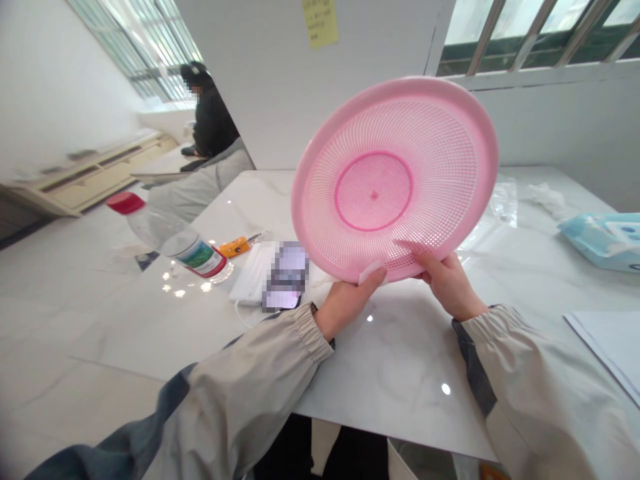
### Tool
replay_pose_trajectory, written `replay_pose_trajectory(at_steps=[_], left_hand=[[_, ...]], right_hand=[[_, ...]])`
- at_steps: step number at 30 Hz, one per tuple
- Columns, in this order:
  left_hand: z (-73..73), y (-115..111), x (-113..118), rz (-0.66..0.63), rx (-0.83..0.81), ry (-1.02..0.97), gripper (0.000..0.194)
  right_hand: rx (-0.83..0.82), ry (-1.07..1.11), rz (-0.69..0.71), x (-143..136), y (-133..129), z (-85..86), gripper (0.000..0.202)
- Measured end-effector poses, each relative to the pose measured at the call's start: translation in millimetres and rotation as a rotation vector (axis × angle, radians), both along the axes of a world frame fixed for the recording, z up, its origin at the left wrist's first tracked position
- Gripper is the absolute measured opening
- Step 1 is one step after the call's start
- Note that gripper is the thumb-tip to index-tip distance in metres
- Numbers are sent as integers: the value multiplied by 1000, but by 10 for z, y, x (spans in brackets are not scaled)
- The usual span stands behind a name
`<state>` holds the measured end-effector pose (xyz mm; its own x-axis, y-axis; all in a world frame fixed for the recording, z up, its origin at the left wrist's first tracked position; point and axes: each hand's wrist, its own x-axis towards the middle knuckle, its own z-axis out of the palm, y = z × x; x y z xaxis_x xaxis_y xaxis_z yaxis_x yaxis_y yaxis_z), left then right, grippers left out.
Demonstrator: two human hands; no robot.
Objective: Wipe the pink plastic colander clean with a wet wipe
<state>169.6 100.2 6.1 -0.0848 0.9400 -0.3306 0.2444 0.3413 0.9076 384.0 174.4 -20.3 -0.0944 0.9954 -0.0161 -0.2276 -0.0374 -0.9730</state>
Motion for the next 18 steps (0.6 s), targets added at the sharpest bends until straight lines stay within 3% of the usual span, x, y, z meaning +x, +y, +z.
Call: replay_pose_trajectory(at_steps=[5,13,18], left_hand=[[-8,-14,-37,-7,-60,-4,81],[-87,-15,-53,-7,0,-85,67],[-89,-9,-16,-111,144,-247,61]], right_hand=[[-19,-4,36,6,-11,28,39],[-102,58,285,-3,-105,106,62],[-92,109,342,-46,-236,203,52]])
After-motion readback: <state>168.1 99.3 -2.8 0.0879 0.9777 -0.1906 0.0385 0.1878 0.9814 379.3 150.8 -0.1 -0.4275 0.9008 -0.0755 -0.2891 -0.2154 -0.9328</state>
